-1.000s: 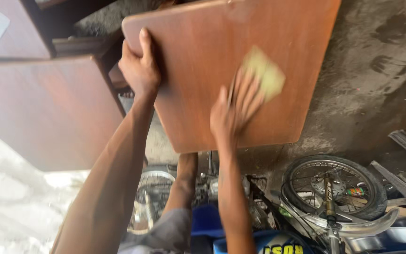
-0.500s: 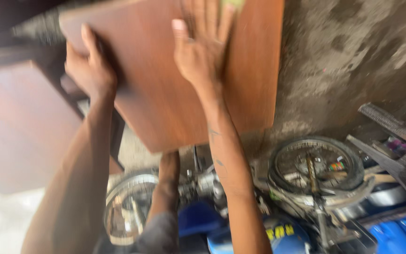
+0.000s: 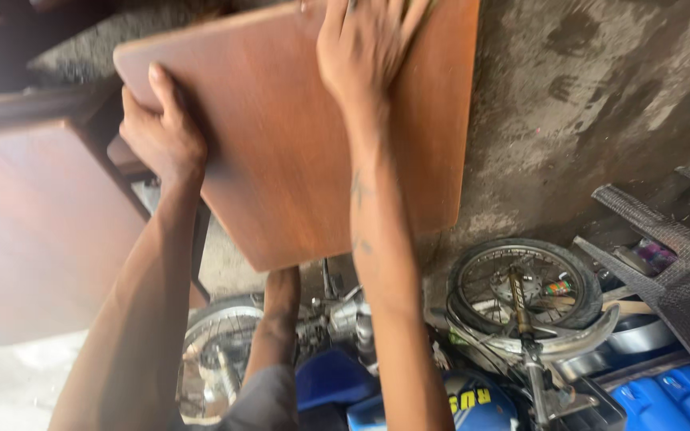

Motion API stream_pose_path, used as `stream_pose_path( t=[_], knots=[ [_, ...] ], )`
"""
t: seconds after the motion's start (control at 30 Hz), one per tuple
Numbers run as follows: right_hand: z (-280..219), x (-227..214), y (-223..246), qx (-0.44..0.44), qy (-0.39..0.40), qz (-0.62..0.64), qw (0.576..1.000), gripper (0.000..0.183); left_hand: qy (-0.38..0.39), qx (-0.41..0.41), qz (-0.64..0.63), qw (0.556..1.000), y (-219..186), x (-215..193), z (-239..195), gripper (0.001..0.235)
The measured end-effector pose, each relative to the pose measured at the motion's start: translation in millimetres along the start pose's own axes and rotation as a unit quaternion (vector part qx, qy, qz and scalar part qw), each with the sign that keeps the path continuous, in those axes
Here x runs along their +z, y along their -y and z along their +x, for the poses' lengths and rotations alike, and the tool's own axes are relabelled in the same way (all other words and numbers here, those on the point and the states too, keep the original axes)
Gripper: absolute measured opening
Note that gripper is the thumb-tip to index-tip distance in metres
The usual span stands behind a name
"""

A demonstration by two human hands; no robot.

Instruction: The person sands the surface of a wooden stool with a sanding block, moving across the top and sides. The person then switches to a metal file and rubs it against a small wooden block.

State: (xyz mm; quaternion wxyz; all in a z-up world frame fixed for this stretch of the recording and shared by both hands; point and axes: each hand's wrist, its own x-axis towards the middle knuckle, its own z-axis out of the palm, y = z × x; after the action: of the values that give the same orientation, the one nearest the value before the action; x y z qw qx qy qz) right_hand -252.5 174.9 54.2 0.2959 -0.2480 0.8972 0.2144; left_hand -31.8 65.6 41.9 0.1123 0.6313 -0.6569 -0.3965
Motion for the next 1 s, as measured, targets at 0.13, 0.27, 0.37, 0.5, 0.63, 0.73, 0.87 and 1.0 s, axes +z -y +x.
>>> stream_pose_path(
  t=[0.13,0.27,0.37,0.5,0.63,0.73,0.87,1.0],
  knots=[
    [-76,71,-39,-0.018,-0.278,0.351,0.894,0.062,-0.023,0.041,0.033,0.998,-1,3,1,0.061],
    [-205,167,-67,0.191,-0.214,0.314,0.905,0.076,-0.011,0.038,0.041,0.998,-6,3,-2,0.06],
    [-170,170,-54,0.279,-0.292,0.285,0.869,0.073,-0.014,0.06,0.027,0.998,-1,-2,-7,0.059],
    [-17,69,-19,0.096,-0.466,0.212,0.853,0.06,0.0,0.045,0.032,0.998,6,4,4,0.06],
    [-13,23,-21,0.07,-0.277,0.236,0.929,0.053,-0.052,0.117,0.065,0.99,22,3,7,0.067],
    [-85,90,-42,0.115,-0.281,0.233,0.924,0.059,-0.021,0.071,0.053,0.996,27,3,17,0.073],
    [-181,145,-45,0.305,-0.249,0.351,0.85,0.067,-0.046,0.09,0.08,0.992,18,-2,9,0.074],
    [-80,89,-15,0.348,-0.279,0.35,0.824,0.066,-0.03,0.023,0.092,0.995,15,-1,7,0.071]
  ],
)
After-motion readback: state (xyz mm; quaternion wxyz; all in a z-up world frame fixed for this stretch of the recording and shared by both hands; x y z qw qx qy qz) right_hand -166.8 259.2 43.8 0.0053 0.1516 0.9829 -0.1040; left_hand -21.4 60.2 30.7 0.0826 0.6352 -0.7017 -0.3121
